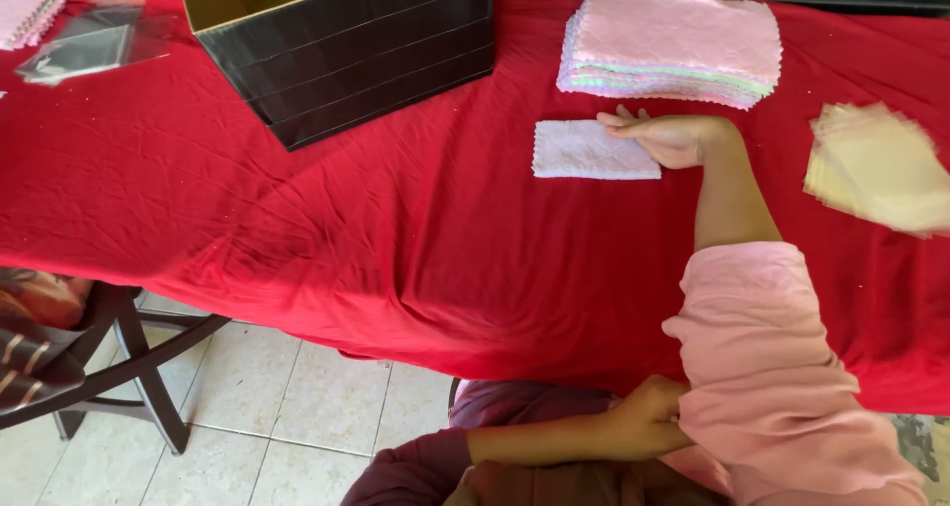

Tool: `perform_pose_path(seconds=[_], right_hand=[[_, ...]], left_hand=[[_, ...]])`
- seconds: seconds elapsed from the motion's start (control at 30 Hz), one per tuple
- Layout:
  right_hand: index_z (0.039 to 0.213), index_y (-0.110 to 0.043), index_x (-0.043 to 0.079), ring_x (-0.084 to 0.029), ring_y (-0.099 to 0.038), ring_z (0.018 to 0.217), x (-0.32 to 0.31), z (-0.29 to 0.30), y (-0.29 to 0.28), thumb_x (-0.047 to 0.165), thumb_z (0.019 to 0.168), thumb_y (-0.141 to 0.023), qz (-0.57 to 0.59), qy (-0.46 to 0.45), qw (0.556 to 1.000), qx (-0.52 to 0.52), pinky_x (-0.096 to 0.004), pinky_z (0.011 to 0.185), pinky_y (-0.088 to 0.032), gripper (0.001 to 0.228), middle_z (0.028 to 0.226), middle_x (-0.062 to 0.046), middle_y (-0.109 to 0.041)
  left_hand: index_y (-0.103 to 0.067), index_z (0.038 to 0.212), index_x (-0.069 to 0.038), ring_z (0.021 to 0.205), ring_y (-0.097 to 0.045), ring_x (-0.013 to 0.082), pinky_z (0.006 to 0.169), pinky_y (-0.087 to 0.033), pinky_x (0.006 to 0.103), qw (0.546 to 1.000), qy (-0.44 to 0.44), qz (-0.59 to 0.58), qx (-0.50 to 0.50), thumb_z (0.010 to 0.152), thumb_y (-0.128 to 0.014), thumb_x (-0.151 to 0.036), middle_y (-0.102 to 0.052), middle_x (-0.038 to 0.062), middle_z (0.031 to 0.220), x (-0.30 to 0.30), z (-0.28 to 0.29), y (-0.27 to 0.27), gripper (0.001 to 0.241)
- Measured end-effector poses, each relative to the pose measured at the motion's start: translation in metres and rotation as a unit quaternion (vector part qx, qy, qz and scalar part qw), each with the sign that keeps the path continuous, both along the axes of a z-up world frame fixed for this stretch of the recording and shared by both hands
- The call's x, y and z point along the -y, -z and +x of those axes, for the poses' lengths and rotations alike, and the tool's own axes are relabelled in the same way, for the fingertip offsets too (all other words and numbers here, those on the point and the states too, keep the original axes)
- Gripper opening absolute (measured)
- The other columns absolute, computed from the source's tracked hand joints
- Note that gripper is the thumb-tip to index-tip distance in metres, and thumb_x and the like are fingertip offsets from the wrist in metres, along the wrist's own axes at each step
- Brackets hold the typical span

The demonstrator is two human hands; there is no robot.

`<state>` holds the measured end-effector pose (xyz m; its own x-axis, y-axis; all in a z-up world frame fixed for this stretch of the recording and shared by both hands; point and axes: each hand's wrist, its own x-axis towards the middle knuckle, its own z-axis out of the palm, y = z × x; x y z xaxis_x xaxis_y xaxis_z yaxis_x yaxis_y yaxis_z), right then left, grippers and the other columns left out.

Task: Folding small microfiber towels and placing them into individual plastic adhesive bags

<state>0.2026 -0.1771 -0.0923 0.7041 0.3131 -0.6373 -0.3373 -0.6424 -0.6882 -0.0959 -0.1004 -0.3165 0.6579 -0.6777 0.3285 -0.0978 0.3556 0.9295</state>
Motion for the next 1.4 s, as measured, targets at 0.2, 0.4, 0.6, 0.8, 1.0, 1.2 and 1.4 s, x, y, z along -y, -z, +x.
perform_pose_path(seconds=[0.2, 0.4, 0.6, 0.8, 1.0, 1.2, 1.4], right_hand=[[0.164, -0.014, 0.042, -0.006, 0.022, 0.155, -0.004, -0.002, 0.001, 0.052, 0.093, -0.046, -0.006, 0.009, 1.000, 0.006, -0.043, 0.125, 0.011, 0.078, 0.172, 0.017, 0.015], [0.163, -0.007, 0.044, -0.009, 0.031, 0.152, -0.013, -0.014, -0.009, 0.051, 0.091, -0.051, -0.075, -0.031, 0.996, 0.023, -0.055, 0.126, 0.008, 0.085, 0.169, 0.016, 0.026], [0.164, -0.002, 0.042, -0.020, 0.034, 0.153, -0.006, 0.006, 0.063, 0.070, 0.090, -0.029, -0.186, -0.110, 0.964, 0.156, -0.062, 0.118, 0.021, 0.083, 0.171, 0.010, 0.026], [0.162, -0.023, 0.035, -0.033, 0.002, 0.158, -0.018, -0.004, 0.089, 0.050, 0.102, -0.026, -0.270, -0.052, 0.879, 0.389, -0.076, 0.117, 0.001, 0.062, 0.173, -0.005, -0.010], [0.162, -0.030, 0.015, -0.036, 0.003, 0.157, -0.021, 0.002, 0.110, 0.058, 0.105, -0.023, -0.300, -0.072, 0.826, 0.472, -0.080, 0.110, 0.010, 0.072, 0.171, -0.013, -0.014], [0.162, -0.005, 0.001, -0.038, -0.014, 0.158, -0.046, -0.008, 0.104, 0.023, 0.108, -0.051, -0.198, -0.101, 0.800, 0.558, -0.062, 0.125, -0.007, 0.075, 0.170, -0.023, -0.018], [0.160, 0.005, -0.002, -0.037, -0.009, 0.159, -0.059, -0.016, 0.111, 0.016, 0.096, -0.058, -0.113, -0.124, 0.868, 0.466, -0.060, 0.126, -0.011, 0.092, 0.172, -0.022, -0.007]], left_hand=[[-0.075, 0.088, -0.004, 0.084, -0.073, 0.0122, 0.076, -0.049, 0.0227, 0.876, 0.168, 0.326, 0.313, 0.080, -0.065, 0.000, -0.078, 0.005, 0.095, 0.002, -0.021, -0.020, 0.014], [-0.060, 0.061, -0.009, 0.064, -0.063, 0.0346, 0.068, -0.051, 0.0484, 0.748, 0.080, 0.063, 0.655, 0.082, -0.061, -0.005, -0.066, 0.009, 0.065, -0.003, -0.017, -0.091, 0.022], [-0.067, 0.086, -0.028, 0.071, -0.063, 0.0225, 0.059, -0.049, 0.0410, 0.691, -0.234, -0.005, 0.684, 0.093, -0.062, -0.011, -0.066, -0.006, 0.083, -0.025, 0.145, -0.157, 0.019], [-0.056, 0.143, -0.020, 0.126, -0.057, 0.0400, 0.084, -0.056, 0.0579, 0.724, -0.455, 0.430, 0.288, 0.095, -0.050, -0.026, -0.055, 0.011, 0.147, -0.093, 0.338, -0.094, 0.049], [-0.068, 0.117, -0.009, 0.105, -0.055, 0.0284, 0.079, -0.047, 0.0446, 0.447, -0.606, 0.608, 0.253, 0.086, -0.047, -0.083, -0.061, 0.008, 0.120, -0.118, 0.361, -0.041, 0.084], [-0.072, 0.115, -0.009, 0.120, -0.050, 0.0347, 0.099, -0.037, 0.0522, 0.646, -0.521, 0.545, 0.120, 0.086, -0.055, -0.055, -0.062, 0.010, 0.125, -0.118, 0.349, -0.070, 0.057], [-0.060, 0.090, -0.013, 0.092, -0.071, 0.0423, 0.076, -0.052, 0.0550, 0.765, -0.492, 0.416, 0.010, 0.088, -0.052, -0.052, -0.077, 0.016, 0.096, -0.121, 0.337, -0.096, 0.039]])
